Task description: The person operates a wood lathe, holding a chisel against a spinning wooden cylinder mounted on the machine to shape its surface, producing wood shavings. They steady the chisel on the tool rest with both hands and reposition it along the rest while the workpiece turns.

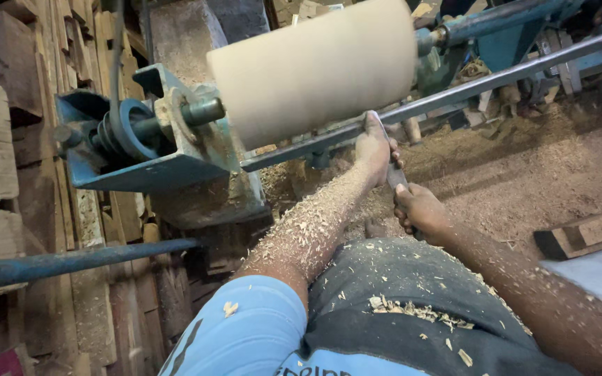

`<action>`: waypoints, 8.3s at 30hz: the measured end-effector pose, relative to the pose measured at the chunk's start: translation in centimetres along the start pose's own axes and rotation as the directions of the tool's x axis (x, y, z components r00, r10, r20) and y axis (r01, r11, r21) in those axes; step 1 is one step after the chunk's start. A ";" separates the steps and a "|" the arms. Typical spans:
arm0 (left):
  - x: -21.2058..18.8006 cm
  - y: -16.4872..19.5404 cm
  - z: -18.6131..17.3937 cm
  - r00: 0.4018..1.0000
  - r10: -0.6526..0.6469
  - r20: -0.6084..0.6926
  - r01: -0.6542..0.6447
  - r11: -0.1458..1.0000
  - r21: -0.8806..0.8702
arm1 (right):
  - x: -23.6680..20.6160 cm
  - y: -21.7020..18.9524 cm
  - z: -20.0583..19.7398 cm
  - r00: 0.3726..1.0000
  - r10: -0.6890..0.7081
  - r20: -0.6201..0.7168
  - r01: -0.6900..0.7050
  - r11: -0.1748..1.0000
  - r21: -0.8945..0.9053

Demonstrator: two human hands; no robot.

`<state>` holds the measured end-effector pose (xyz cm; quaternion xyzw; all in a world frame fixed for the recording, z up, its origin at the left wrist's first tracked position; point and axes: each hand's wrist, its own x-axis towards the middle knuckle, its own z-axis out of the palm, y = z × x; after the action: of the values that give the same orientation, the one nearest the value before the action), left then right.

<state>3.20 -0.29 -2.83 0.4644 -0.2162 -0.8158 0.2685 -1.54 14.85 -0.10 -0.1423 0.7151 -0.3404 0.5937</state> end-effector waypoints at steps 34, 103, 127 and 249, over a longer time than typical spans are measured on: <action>-2.7 2.2 -4.9 0.999 0.035 -0.010 -0.036 0.998 -0.052 | -0.2 0.4 4.6 1.000 -0.008 0.030 0.012 0.992 -0.126; -3.7 3.1 -11.3 0.995 0.104 -0.003 -0.104 0.985 -0.140 | 0.5 1.2 9.3 0.986 -0.012 0.164 0.036 0.989 -0.146; -4.9 4.0 -13.9 0.991 0.129 -0.024 -0.131 0.982 -0.138 | -0.1 1.2 11.9 0.984 -0.011 0.179 0.046 0.980 -0.193; -6.9 6.8 -19.0 0.973 0.149 -0.176 -0.172 0.977 -0.128 | -0.3 0.7 17.5 0.970 0.011 0.244 0.053 0.966 -0.254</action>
<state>24.35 -3.01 -3.33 0.4910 -0.1711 -0.7634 0.3832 15.22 9.98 -1.42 -0.2670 0.6735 -0.2303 0.6496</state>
